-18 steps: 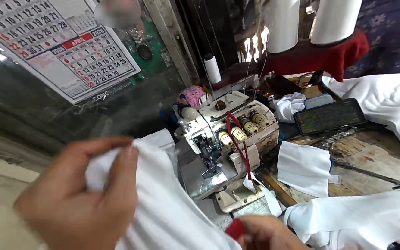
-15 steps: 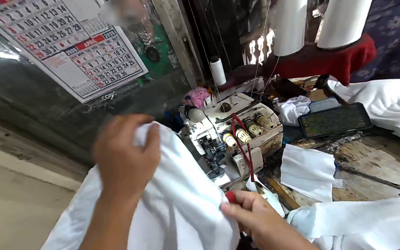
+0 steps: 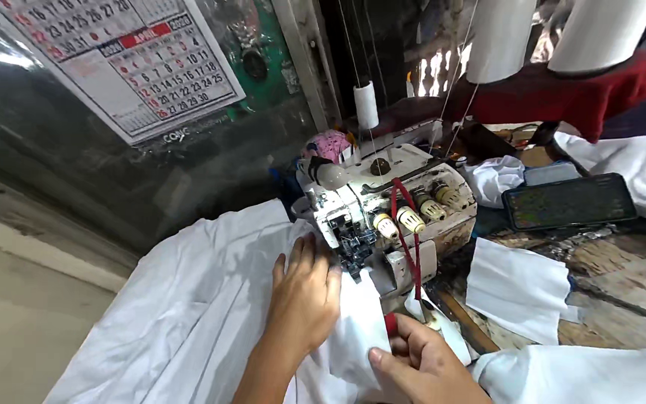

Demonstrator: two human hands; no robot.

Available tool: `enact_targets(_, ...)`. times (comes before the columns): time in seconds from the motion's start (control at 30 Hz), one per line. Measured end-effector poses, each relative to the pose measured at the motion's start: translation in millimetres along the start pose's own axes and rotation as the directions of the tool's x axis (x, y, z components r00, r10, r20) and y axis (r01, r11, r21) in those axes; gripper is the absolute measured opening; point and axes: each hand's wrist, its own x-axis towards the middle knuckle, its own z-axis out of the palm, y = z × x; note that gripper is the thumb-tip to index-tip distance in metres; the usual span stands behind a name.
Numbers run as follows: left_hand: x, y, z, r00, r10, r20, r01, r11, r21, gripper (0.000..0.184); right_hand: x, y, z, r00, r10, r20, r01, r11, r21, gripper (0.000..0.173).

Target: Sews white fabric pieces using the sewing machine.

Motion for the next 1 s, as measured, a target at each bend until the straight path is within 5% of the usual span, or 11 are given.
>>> enact_targets(0.23,-31,-5,-74,0.993,0.105,-0.054,-0.109,0.99,-0.085,0.03,-29,5,-14,0.997,0.054,-0.058,-0.065,0.973,-0.223,0.037)
enact_targets(0.33,-71,-4,-72,0.975,0.159,0.152,-0.126,0.969,-0.21,0.029,-30,8,-21,0.995,0.03,-0.096,-0.054,0.965,-0.258,0.036)
enact_targets(0.43,-100,-2,-37,0.891,0.25,0.379,-0.262,0.965,-0.018,0.027,-26,9,-23,0.995,-0.009,-0.097,-0.028,0.926,-0.377,0.036)
enact_targets(0.5,-107,-3,-32,0.863,0.299,0.407,-0.322,0.946,-0.012,0.02,-26,9,-24,0.989,-0.072,-0.128,0.006,0.889,-0.457,0.038)
enact_targets(0.63,-98,3,-59,0.872,0.427,0.241,-0.336,0.878,-0.341,0.018,-34,2,-6,0.903,-0.367,-0.223,0.245,0.866,-0.435,0.033)
enact_targets(0.8,-61,6,-53,0.934,0.35,-0.074,-0.347,0.838,-0.42,0.026,-40,2,19,0.968,-0.238,0.085,0.243,0.968,-0.062,0.037)
enact_targets(0.9,-50,2,-61,0.943,0.282,-0.18,-0.334,0.793,-0.509,0.022,-49,-11,10,0.976,-0.192,0.107,0.204,0.973,-0.112,0.023)
enact_targets(1.0,-32,9,-42,0.934,0.223,-0.279,-0.335,0.817,-0.469,0.017,-28,3,0,0.962,-0.262,-0.08,0.226,0.925,-0.306,0.026)
